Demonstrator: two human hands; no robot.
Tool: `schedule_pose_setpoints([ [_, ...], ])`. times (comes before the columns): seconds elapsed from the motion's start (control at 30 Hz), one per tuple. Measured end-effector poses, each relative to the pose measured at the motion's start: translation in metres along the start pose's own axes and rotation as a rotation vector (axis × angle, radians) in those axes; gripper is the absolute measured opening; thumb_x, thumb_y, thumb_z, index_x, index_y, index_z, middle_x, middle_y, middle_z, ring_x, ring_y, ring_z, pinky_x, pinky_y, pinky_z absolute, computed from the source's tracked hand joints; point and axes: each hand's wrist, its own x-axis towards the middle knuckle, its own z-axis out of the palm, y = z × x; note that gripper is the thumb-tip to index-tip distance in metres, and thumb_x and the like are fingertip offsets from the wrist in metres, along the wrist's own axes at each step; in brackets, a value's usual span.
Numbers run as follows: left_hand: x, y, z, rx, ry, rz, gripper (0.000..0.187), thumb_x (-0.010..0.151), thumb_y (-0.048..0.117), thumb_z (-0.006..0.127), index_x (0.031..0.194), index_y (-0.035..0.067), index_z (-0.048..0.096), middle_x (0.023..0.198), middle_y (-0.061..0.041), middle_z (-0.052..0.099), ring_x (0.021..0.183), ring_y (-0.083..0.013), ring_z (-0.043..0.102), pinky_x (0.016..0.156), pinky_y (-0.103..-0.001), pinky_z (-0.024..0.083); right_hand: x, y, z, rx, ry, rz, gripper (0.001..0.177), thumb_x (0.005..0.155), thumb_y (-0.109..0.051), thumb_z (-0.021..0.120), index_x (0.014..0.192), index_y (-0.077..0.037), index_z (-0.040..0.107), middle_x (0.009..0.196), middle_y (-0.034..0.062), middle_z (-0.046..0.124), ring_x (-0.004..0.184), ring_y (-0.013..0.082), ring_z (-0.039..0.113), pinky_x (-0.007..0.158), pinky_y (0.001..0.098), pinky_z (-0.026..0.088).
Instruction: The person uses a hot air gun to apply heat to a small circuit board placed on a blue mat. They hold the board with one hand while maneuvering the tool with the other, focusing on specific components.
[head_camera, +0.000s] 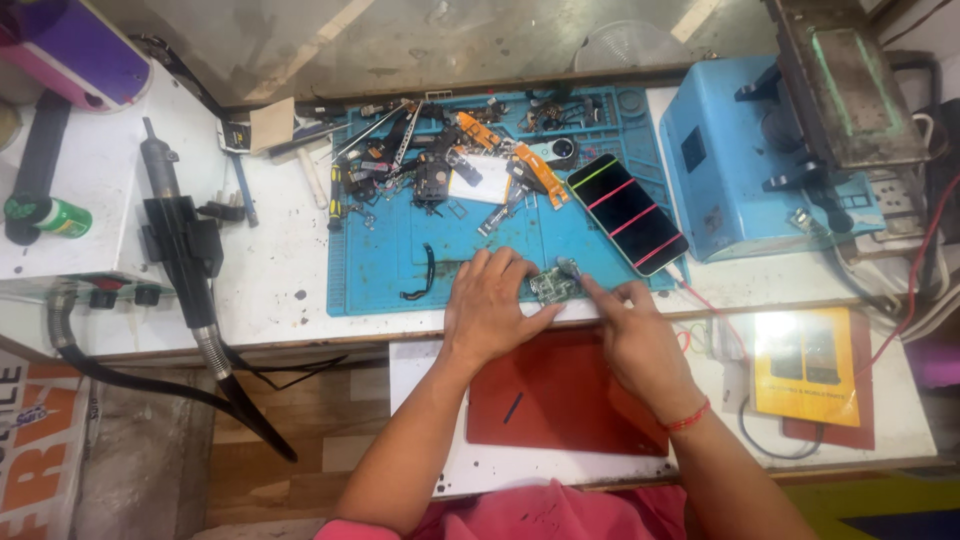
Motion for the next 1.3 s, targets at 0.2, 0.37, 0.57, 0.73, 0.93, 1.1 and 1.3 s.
schedule_pose_setpoints([
  [0.2, 0.003, 0.001, -0.002, 0.004, -0.001, 0.008, 0.043, 0.072, 0.043, 0.085, 0.098, 0.012, 0.07, 0.099, -0.005, 0.06, 0.099, -0.0281, 0.057, 0.084, -0.043, 0.045, 0.0, 0.009, 0.004, -0.015, -0.07, 0.044, 0.058, 0.087, -0.001, 0.057, 0.141, -0.019, 0.06, 0.106, 0.0162, 0.06, 0.078, 0.0374, 0.064, 0.067, 0.0466, 0.053],
  [0.37, 0.003, 0.0, 0.0, 0.002, 0.015, 0.023, 0.043, 0.073, 0.04, 0.085, 0.101, 0.011, 0.071, 0.103, -0.005, 0.061, 0.099, -0.0283, 0.056, 0.084, -0.042, 0.045, -0.007, 0.015, 0.006, -0.113, -0.129, -0.144, 0.058, 0.083, 0.0, 0.058, 0.14, -0.012, 0.06, 0.097, 0.0136, 0.058, 0.086, 0.0381, 0.06, 0.073, 0.0489, 0.051],
  [0.57, 0.003, -0.003, 0.002, -0.01, -0.01, 0.02, 0.044, 0.074, 0.041, 0.087, 0.102, 0.011, 0.07, 0.104, -0.005, 0.061, 0.099, -0.0277, 0.056, 0.083, -0.043, 0.044, -0.004, 0.01, 0.001, -0.101, -0.147, 0.044, 0.058, 0.087, 0.001, 0.055, 0.144, -0.012, 0.059, 0.106, 0.0177, 0.058, 0.077, 0.0392, 0.06, 0.063, 0.0482, 0.051],
  [0.73, 0.005, -0.004, 0.003, -0.003, -0.02, 0.016, 0.044, 0.075, 0.042, 0.087, 0.101, 0.011, 0.07, 0.102, -0.005, 0.06, 0.097, -0.0271, 0.055, 0.082, -0.042, 0.043, 0.006, 0.029, -0.003, -0.172, -0.04, 0.058, 0.054, 0.096, 0.001, 0.056, 0.147, -0.015, 0.059, 0.109, 0.0185, 0.058, 0.075, 0.0384, 0.061, 0.063, 0.0459, 0.052],
  [0.93, 0.004, -0.004, 0.002, -0.034, -0.018, 0.023, 0.046, 0.075, 0.044, 0.087, 0.102, 0.011, 0.071, 0.102, -0.004, 0.06, 0.098, -0.0263, 0.056, 0.084, -0.041, 0.044, -0.008, 0.023, -0.005, -0.01, -0.152, 0.071, 0.052, 0.093, -0.006, 0.06, 0.145, -0.015, 0.057, 0.102, 0.0193, 0.057, 0.075, 0.0396, 0.063, 0.063, 0.0484, 0.051],
  [1.1, 0.007, -0.006, -0.001, -0.03, -0.015, 0.042, 0.046, 0.075, 0.045, 0.087, 0.102, 0.011, 0.071, 0.103, -0.004, 0.06, 0.098, -0.0263, 0.056, 0.083, -0.041, 0.044, 0.002, 0.015, -0.003, -0.018, -0.158, 0.052, 0.054, 0.091, -0.004, 0.059, 0.143, -0.017, 0.059, 0.103, 0.0179, 0.059, 0.075, 0.0388, 0.064, 0.065, 0.0481, 0.052],
  [1.3, 0.004, -0.002, 0.003, 0.003, 0.014, 0.0, 0.047, 0.071, 0.043, 0.087, 0.103, 0.011, 0.073, 0.102, -0.004, 0.06, 0.098, -0.0257, 0.056, 0.082, -0.041, 0.044, 0.002, 0.01, 0.0, -0.091, -0.174, -0.044, 0.058, 0.086, -0.001, 0.057, 0.142, -0.017, 0.061, 0.104, 0.017, 0.059, 0.074, 0.0384, 0.065, 0.065, 0.0492, 0.053],
])
